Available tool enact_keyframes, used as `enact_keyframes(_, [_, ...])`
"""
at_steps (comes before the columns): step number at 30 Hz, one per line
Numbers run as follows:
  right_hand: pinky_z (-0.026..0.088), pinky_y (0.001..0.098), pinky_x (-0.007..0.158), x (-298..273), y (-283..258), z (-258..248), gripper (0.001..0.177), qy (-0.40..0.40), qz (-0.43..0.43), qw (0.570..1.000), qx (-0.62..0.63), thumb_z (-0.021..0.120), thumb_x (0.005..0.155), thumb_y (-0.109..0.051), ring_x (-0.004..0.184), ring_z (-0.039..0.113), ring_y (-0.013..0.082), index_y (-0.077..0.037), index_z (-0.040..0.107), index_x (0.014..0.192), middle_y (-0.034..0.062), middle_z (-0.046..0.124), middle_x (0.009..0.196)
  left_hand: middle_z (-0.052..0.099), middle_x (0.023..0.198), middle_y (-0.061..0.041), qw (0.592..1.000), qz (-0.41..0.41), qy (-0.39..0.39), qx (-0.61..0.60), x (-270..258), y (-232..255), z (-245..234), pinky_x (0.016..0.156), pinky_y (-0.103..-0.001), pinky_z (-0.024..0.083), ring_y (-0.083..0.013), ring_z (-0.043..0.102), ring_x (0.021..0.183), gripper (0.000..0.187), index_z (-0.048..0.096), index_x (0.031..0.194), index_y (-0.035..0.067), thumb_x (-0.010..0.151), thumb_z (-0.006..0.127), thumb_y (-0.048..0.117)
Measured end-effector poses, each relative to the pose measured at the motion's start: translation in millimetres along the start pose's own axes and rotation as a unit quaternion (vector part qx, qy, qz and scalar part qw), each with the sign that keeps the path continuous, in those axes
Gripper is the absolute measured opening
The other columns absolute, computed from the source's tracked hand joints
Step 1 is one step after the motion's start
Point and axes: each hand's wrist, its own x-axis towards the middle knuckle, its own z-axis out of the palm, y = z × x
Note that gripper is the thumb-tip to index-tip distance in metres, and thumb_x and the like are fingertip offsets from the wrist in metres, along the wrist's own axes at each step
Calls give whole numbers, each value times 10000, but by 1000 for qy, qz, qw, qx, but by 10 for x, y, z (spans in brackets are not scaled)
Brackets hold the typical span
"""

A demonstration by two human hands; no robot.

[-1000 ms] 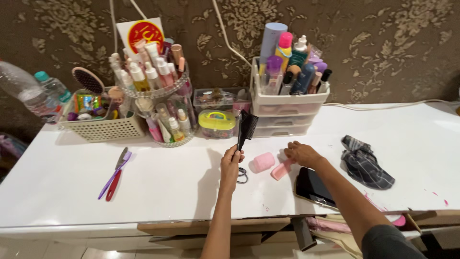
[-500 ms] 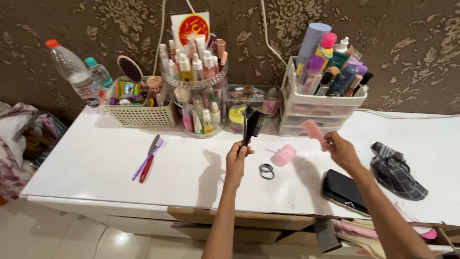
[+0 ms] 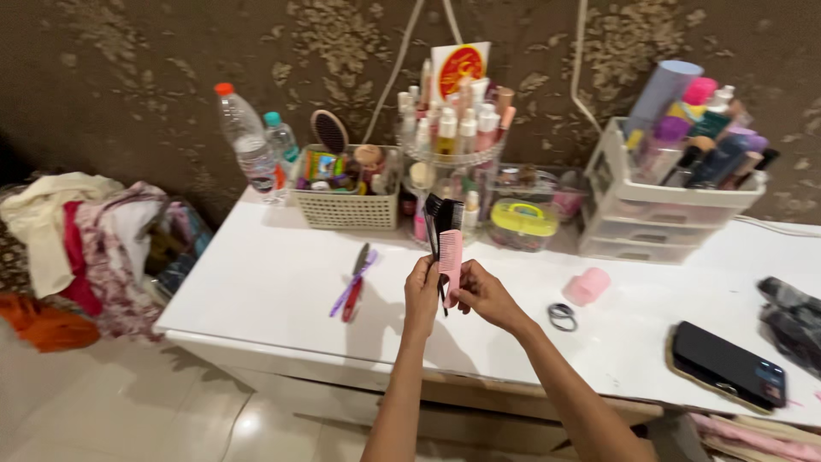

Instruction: The person clears a desk of various cosmetic items, bottles, and a phone, and then wipes the surface with a cloth and a spray cleaner.

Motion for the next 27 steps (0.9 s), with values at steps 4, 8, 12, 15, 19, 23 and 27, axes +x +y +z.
enact_keyframes(4, [559, 290, 632, 242, -36, 425, 233, -34, 39, 999, -6, 623, 970, -115, 754, 692, 133, -54, 566, 1188, 52, 726, 865, 662, 860, 3, 999, 2, 37, -22, -36, 106, -363, 644, -242, 487, -61, 571, 733, 256, 685, 1167, 7, 1063, 527, 181])
enact_keyframes(8, [563, 282, 629, 436, 44, 657, 226, -47, 28, 998, -13, 632, 966, -144, 734, 675, 116, -53, 631, 1173, 44, 720, 845, 647, 771, -12, 988, -96, 48, -111, -30, 298, -531, 427, -262, 446, -85, 525, 530, 264, 662, 1168, 51, 1033, 495, 205])
enact_keyframes(12, [545, 277, 598, 656, 42, 721, 187, -30, 18, 998, -47, 660, 939, -146, 689, 659, 107, -53, 675, 1101, 29, 722, 807, 640, 768, -37, 989, -70, 62, -116, 59, 358, -589, 405, -244, 426, -84, 531, 509, 280, 648, 1210, 46, 1061, 470, 204])
enact_keyframes(15, [545, 267, 588, 853, 1, 694, 168, -30, 27, 996, -78, 654, 920, -150, 657, 652, 95, -47, 692, 1048, 28, 736, 771, 652, 798, -31, 990, -64, 76, -99, 202, 244, -645, 444, -231, 414, -72, 520, 546, 310, 644, 1236, 64, 1039, 437, 183])
enact_keyframes(19, [539, 277, 548, 1176, 14, 607, 169, -51, 5, 993, -104, 653, 896, -149, 624, 654, 99, -30, 704, 1004, 45, 735, 756, 646, 844, -16, 989, -42, 64, -129, 457, 116, -764, 511, -233, 438, -67, 540, 620, 355, 654, 1254, 61, 972, 450, 128])
enact_keyframes(23, [547, 274, 554, 1498, 76, 503, 183, -65, -39, 989, -126, 661, 894, -146, 633, 659, 96, -22, 707, 1020, 52, 740, 776, 584, 857, -9, 990, -34, 83, -108, 733, 77, -819, 562, -235, 485, -61, 550, 677, 270, 649, 1212, 35, 1015, 553, 193])
enact_keyframes(27, [545, 284, 563, 1842, -26, 483, 185, -63, -45, 986, -148, 673, 916, -150, 652, 658, 101, -18, 704, 1041, 46, 748, 798, 641, 876, -45, 992, 46, 100, 58, 1043, 201, -941, 605, -264, 487, -100, 587, 721, 284, 680, 1118, -10, 1027, 607, 249])
